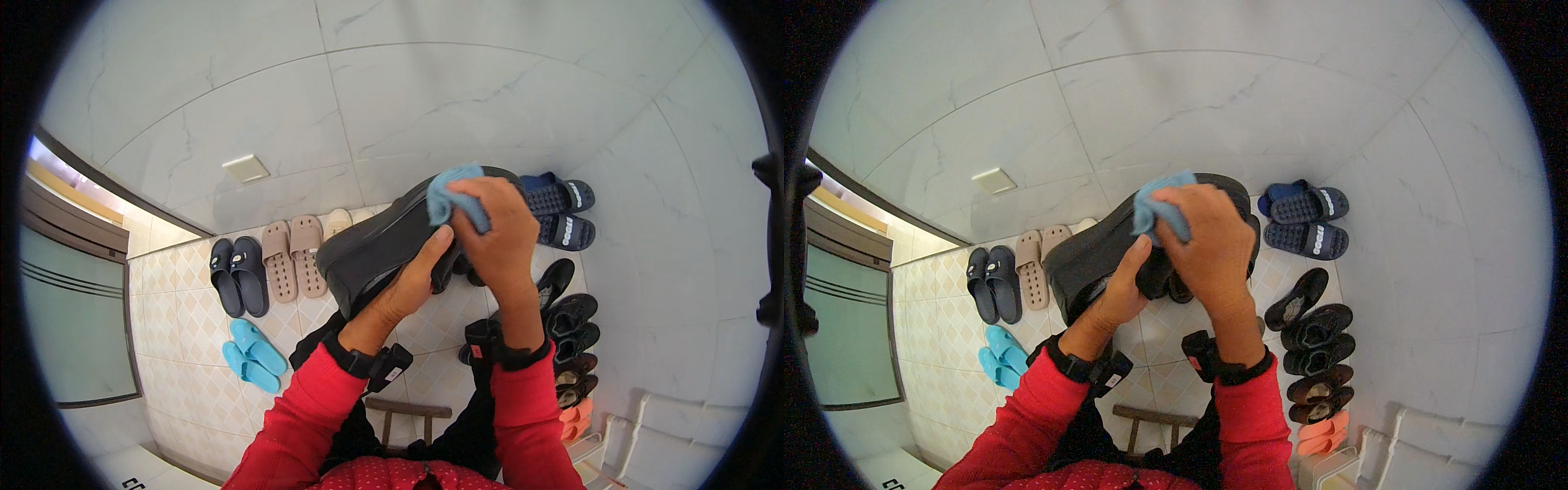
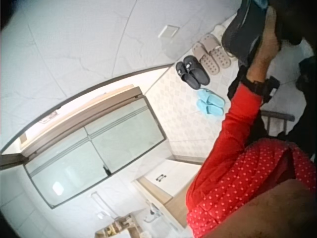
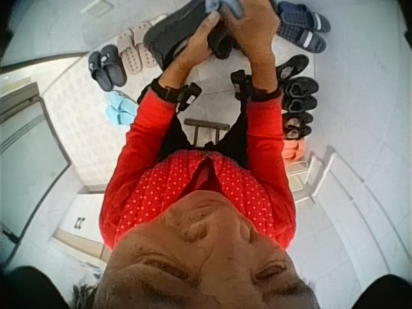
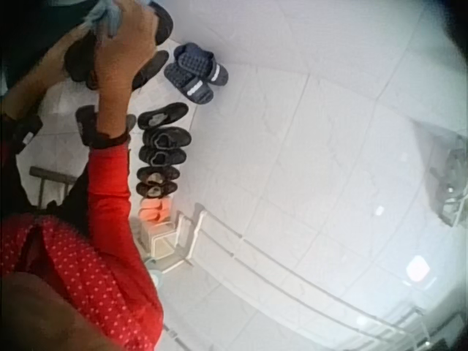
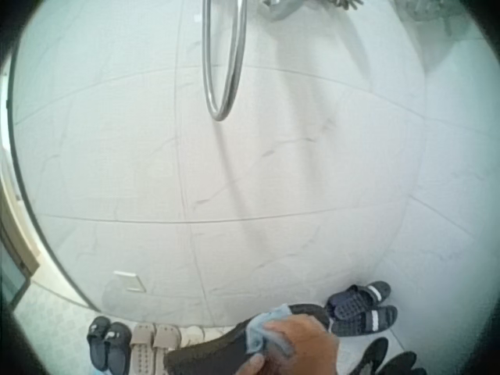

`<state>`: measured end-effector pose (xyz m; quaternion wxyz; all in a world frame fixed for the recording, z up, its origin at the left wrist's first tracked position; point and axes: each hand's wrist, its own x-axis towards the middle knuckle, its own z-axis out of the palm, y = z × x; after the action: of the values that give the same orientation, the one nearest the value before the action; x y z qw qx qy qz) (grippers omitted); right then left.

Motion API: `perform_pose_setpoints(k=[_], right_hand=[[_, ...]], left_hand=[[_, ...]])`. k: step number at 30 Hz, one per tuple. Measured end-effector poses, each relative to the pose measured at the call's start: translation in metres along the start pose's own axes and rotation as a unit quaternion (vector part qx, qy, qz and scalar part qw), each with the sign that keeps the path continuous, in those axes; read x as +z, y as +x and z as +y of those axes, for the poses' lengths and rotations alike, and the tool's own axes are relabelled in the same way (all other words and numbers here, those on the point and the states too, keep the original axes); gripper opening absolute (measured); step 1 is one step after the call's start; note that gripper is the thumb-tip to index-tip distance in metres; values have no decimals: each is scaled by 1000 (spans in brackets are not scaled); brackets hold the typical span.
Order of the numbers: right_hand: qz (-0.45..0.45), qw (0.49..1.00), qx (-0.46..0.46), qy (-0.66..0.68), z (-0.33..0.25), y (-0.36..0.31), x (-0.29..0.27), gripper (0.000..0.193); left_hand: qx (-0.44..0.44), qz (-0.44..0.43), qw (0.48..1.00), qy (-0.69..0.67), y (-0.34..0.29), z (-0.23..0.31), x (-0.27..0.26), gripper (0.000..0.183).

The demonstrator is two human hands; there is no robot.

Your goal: The person wipes a black shoe with a blue cloth, rotating it to clean multiple surfaces. They place the shoe down, then pick up another black shoe and continue wiping it with the same cloth.

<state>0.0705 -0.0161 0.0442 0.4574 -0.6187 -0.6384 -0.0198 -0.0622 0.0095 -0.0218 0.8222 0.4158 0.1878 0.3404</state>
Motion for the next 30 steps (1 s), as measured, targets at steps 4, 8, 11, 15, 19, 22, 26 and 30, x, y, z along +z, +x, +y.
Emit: perform_pose_setpoints(k=[4,8,11,15,19,22,26,30], right_hand=[[121,986,61,-98,28,5,-8,24],[185,975,121,-35,47,3,-10,20],[191,977,82,-50,38,1,0,22],[105,992,-43,-58,7,-7,22,26],[121,989,-43,-78,9,-7,24,27],[181,976,24,-117,34,1,6,27],[247,954,170,18,51,3,-8,23],[212,971,103,31,41,1,6,24]], left_hand=[[38,7,998,-54,-1,5,3,58],[21,20,994,-109,-1,11,6,60],[23,14,993,-114,0,13,8,59],[16,36,991,-125,-1,12,8,58],[-2,16,984,-179,-1,16,5,60],[23,4,981,-194,0,21,6,63],[14,46,963,-267,3,30,4,70],[-12,75,945,-317,5,34,3,75]])
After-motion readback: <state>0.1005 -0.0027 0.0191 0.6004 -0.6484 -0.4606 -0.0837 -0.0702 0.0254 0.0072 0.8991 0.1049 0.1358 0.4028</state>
